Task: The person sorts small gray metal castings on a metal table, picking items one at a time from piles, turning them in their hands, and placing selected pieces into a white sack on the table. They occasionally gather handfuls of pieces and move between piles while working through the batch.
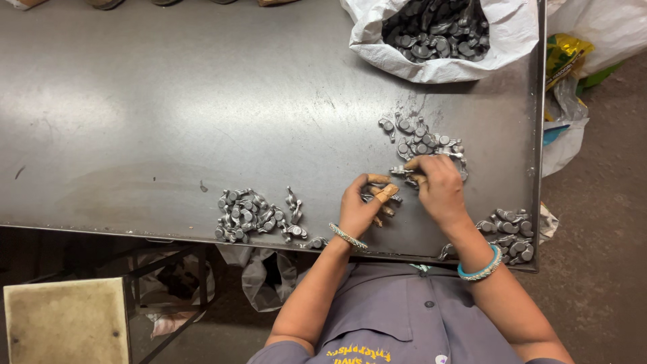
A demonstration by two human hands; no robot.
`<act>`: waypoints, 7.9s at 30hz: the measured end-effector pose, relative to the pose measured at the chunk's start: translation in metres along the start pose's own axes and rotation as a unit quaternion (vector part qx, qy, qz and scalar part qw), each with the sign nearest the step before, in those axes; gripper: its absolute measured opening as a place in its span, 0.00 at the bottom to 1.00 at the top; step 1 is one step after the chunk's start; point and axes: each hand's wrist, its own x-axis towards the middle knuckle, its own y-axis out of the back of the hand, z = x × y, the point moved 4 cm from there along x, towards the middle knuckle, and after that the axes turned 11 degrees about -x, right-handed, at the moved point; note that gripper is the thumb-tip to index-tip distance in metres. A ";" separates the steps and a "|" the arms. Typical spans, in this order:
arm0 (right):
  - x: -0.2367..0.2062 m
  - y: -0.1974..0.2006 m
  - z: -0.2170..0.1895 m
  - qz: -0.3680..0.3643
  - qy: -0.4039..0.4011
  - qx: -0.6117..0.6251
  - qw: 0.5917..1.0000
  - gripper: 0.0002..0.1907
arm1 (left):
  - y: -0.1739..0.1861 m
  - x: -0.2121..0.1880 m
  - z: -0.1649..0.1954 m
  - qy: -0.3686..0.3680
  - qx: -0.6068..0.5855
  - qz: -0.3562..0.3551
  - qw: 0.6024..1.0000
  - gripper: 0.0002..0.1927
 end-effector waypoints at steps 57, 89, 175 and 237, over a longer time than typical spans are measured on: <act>-0.051 0.012 0.021 -0.100 -0.106 0.202 0.968 0.23 | 0.017 -0.014 -0.030 0.172 -0.083 -0.119 0.974 0.19; -0.077 -0.020 0.103 -0.110 -0.391 0.621 0.670 0.19 | 0.019 -0.027 -0.034 0.163 -0.439 0.139 0.872 0.25; -0.093 -0.004 0.113 -0.125 -0.308 0.715 0.615 0.23 | -0.050 0.035 0.023 -0.291 0.427 -0.037 0.855 0.33; -0.002 0.004 -0.012 -0.004 0.017 -0.139 0.990 0.25 | 0.124 -0.046 0.088 -0.005 0.463 0.212 0.861 0.18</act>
